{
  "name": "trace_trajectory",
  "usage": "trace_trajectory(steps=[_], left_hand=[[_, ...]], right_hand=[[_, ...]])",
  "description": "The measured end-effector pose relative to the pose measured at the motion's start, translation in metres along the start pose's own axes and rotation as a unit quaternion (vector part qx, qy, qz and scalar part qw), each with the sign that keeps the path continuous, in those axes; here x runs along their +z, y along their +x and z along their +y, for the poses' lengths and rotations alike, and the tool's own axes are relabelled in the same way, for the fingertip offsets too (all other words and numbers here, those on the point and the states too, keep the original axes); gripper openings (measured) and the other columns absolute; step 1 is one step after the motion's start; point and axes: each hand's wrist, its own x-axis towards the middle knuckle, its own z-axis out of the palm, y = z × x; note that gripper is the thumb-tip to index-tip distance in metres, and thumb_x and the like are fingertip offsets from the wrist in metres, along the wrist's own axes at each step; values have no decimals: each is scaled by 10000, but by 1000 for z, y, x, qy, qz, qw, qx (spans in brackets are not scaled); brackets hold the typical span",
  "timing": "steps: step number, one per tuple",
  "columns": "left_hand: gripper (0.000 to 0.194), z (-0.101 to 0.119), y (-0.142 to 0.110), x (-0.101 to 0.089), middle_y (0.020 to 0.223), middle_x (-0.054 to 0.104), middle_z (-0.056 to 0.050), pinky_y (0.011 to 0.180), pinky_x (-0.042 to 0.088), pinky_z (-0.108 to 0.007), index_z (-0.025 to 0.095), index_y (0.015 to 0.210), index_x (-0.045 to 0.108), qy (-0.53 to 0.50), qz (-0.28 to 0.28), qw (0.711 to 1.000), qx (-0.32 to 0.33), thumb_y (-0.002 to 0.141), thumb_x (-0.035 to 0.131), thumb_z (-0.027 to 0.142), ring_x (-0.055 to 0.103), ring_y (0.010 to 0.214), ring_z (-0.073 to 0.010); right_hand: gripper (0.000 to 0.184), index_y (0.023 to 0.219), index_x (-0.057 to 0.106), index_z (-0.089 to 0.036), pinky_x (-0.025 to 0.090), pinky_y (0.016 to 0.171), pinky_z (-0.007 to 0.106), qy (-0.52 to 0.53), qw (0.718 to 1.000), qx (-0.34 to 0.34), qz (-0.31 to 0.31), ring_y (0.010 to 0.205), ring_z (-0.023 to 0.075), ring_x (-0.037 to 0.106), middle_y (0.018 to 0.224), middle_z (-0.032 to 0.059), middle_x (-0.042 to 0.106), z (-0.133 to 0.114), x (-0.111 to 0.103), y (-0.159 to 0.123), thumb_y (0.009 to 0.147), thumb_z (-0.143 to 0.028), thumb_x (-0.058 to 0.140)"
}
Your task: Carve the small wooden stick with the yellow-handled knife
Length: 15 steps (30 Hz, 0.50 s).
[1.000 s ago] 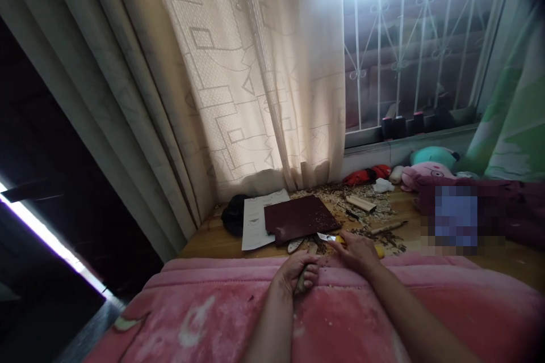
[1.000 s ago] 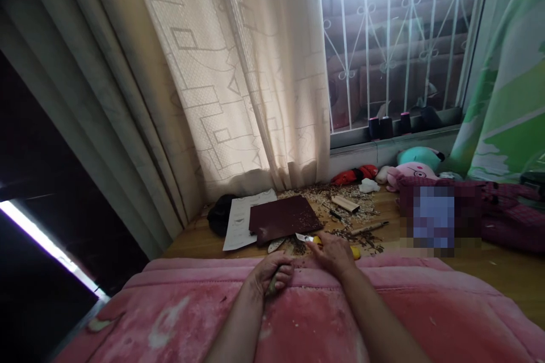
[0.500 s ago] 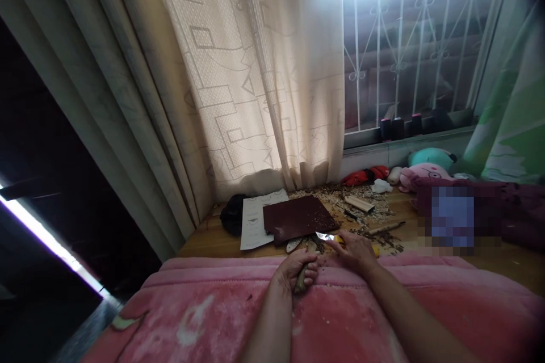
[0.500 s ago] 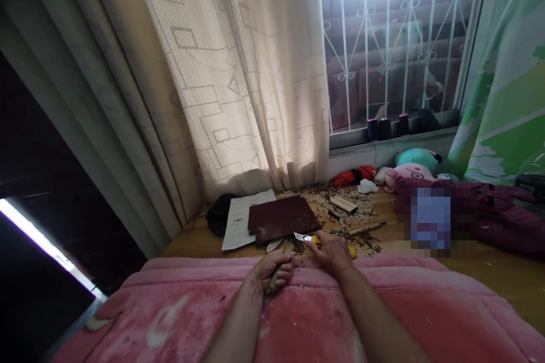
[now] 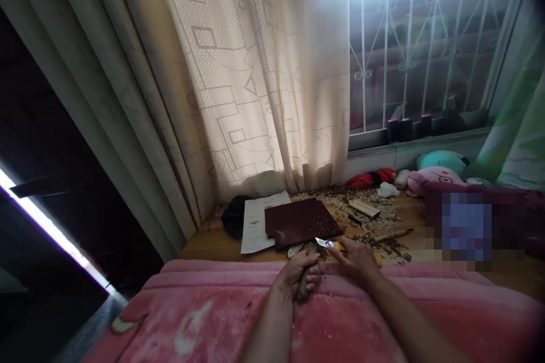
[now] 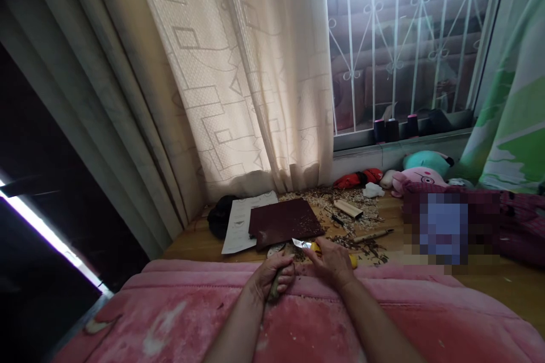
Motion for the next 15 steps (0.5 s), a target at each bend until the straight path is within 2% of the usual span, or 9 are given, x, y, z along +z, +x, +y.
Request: trace_trajectory(steps=[5,9,15], left_hand=[[259,0,8,-2,477,309,90,327,207,-111,242,853,305,22,42,998,44,673,477,312,267,328,-15],[303,1,12,0,488,381,78,341,259,-134,215,876,328,69,93,990,77,656,483,353,333,338,-31],[341,0,-2,4,486,479,25,416,329,-182,154,864,382,197,188,953,132,657,459,414,446,405,-83]], right_hand=[[414,677,499,-201,224,512,215,10,1000,-5,-3,583,120,482,618,8,548,-3,2,1,712,-539,261],[414,675,498,-207,219,501,215,-4,1000,8,-20,575,122,488,605,8,554,-4,3,3,706,-545,260],[435,679,501,-209,230,517,227,-36,997,43,-60,620,140,507,660,24,575,3,5,10,714,-546,229]])
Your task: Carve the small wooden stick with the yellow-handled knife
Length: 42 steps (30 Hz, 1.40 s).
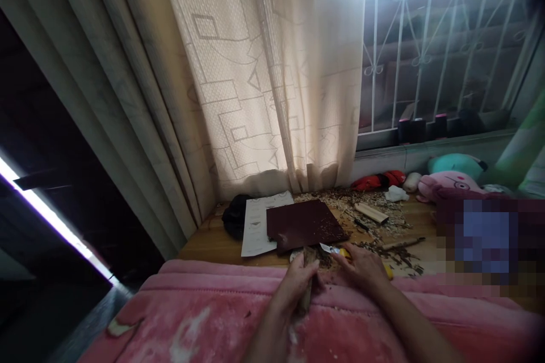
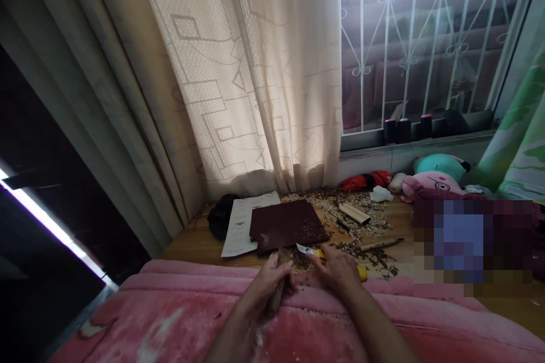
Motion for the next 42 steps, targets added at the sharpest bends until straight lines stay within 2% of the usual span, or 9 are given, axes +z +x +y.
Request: trace_trajectory(steps=[5,8,12,15,18,23,26,29,42], left_hand=[[299,4,-18,-25,568,501,0,446,314,-173,141,783,412,92,129,987,-4,646,472,400,435,452,-67],[259,3,-23,-42,650,515,-17,513,324,-184,145,744,437,188,170,967,-12,637,474,378,474,579,-98],[235,1,-31,-61,667,499,-17,593,295,-218,164,670,472,440,215,872,2,644,447,396,457,672,-137],[235,0,-38,-72,663,490,-24,636,275,-233,168,608,451,542,220,810,34,666,418,393,443,698,-147],[229,0,-42,-77,681,496,-26,634,269,-225,170,620,442,551,230,800,46,685,397,385,443,684,-135],[254,-1,-38,-76,676,518,-29,576,250,-217,173,702,464,592,221,774,34,697,375,411,464,642,-129],[283,-3,-32,-78,672,536,-31,529,230,-216,178,743,470,610,222,760,18,696,361,435,479,616,-134],[298,-5,-25,-82,683,552,-34,516,230,-219,183,773,477,615,236,752,10,695,354,442,495,620,-144],[315,1,-2,-92,756,569,-42,584,306,-232,196,821,489,643,253,722,-33,682,345,441,517,715,-167]], right_hand=[[413,683,495,-211,243,533,242,-34,998,-23,-44,641,164,508,668,22,574,-4,-2,-1,665,-575,300],[368,743,495,-215,264,579,256,-52,995,-62,-55,690,183,506,714,28,575,-11,-8,-7,641,-547,374],[334,751,509,-207,270,597,278,-76,991,-63,-85,695,201,501,733,58,568,-14,-18,-24,660,-501,379],[298,776,512,-214,271,580,270,-82,989,-72,-99,680,183,502,808,66,545,-7,-20,-43,676,-457,373],[292,877,479,-226,263,539,260,-101,988,-65,-91,646,165,506,926,74,498,4,-18,-59,691,-416,359],[198,804,466,-219,251,523,254,-132,987,-40,-85,618,165,498,795,48,508,10,-8,-66,688,-358,384],[103,739,458,-212,257,546,251,-136,987,-46,-70,638,158,492,723,35,509,4,-5,-62,695,-270,384],[123,764,455,-211,255,529,244,-152,987,-45,-39,630,139,489,830,50,502,-4,-5,-57,714,-255,353],[205,817,493,-184,300,629,256,-141,986,30,-85,755,153,503,833,54,534,-9,12,-14,714,-191,316]])
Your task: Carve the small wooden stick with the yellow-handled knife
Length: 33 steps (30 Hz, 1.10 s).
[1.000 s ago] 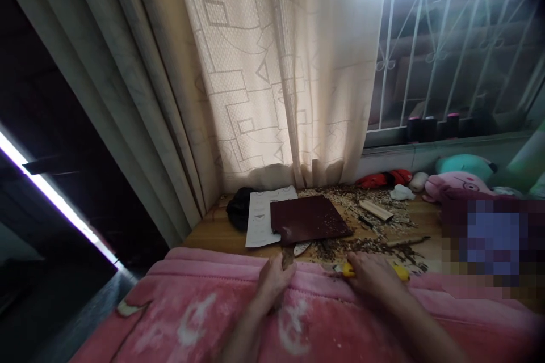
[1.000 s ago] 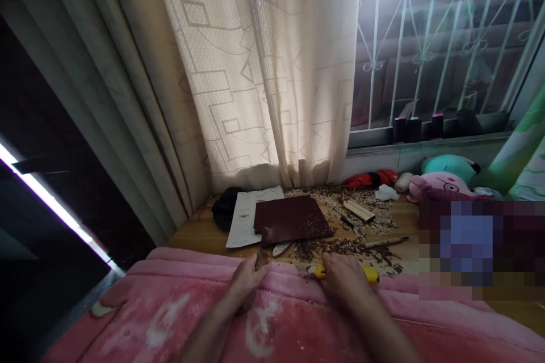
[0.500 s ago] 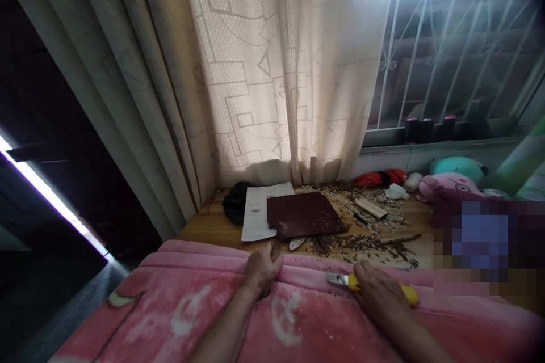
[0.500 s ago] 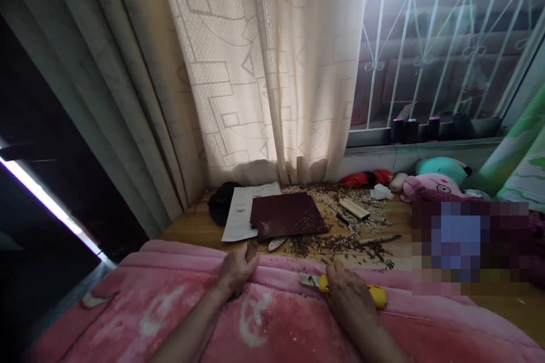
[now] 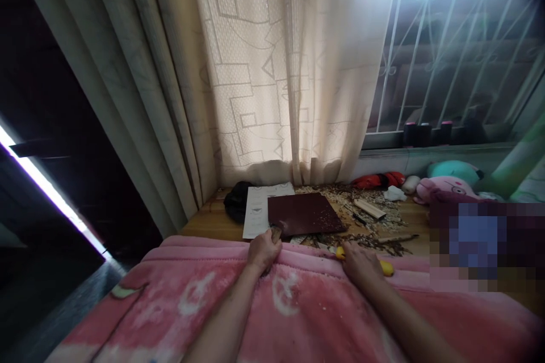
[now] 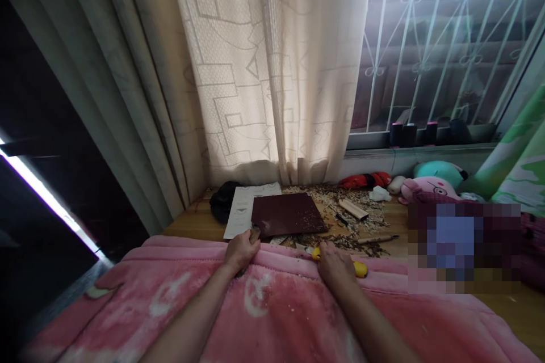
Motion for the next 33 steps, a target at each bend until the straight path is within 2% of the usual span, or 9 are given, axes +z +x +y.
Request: trace_trajectory(steps=[15,22,24,26,27,28,30,31,33], left_hand=[[284,-7,51,-4,768,575,-45,597,331,-246,202,808,506,-25,15,999,-35,672,362,406,522,723,-182],[282,-13,53,-5,748,564,-31,587,328,-229,193,792,498,-48,34,997,-46,685,346,406,513,709,-157],[274,-9,52,-10,759,557,-35,602,332,-222,176,801,495,-113,56,990,-57,675,375,387,506,723,-147],[257,1,49,-15,771,553,-37,618,342,-213,161,801,493,-268,71,960,-47,658,415,359,502,725,-132],[251,8,45,-17,752,554,-35,601,350,-208,154,793,490,-364,61,929,-34,661,413,353,503,697,-123],[254,17,41,-19,712,555,-36,559,356,-205,145,771,485,-459,27,887,-31,670,400,362,503,645,-117],[295,35,29,-17,620,545,-24,474,349,-206,140,771,466,-594,-81,800,-29,678,387,409,480,518,-105],[305,43,21,-13,580,534,-10,450,339,-203,143,778,460,-629,-115,767,-45,664,412,422,459,464,-94],[296,55,9,-3,568,528,-1,475,343,-185,138,740,465,-665,-145,730,-62,597,522,391,463,476,-79]], right_hand=[[249,811,519,-171,320,626,256,24,999,15,18,752,154,514,838,70,560,-17,9,57,714,-141,291],[226,809,508,-175,307,621,243,29,999,9,27,744,141,510,839,65,544,-18,11,58,706,-153,309],[220,802,507,-176,302,616,236,31,999,7,25,729,133,510,834,61,542,-17,10,58,701,-148,314],[208,788,507,-177,298,608,237,31,999,9,21,719,136,509,807,56,544,-17,10,59,691,-144,326],[212,790,504,-182,295,611,237,32,999,6,21,727,136,507,806,50,541,-17,11,60,691,-138,321],[221,797,502,-185,291,617,235,33,999,2,27,732,133,505,805,46,539,-16,12,61,690,-127,317],[230,784,505,-179,283,633,227,36,999,-1,24,751,126,499,785,45,539,-14,17,65,687,-102,311],[236,784,505,-180,281,633,227,39,999,-2,26,752,125,497,785,43,537,-13,19,66,685,-93,310],[241,787,506,-188,279,627,225,45,999,-4,26,742,122,495,790,34,535,-12,23,68,681,-85,316]])
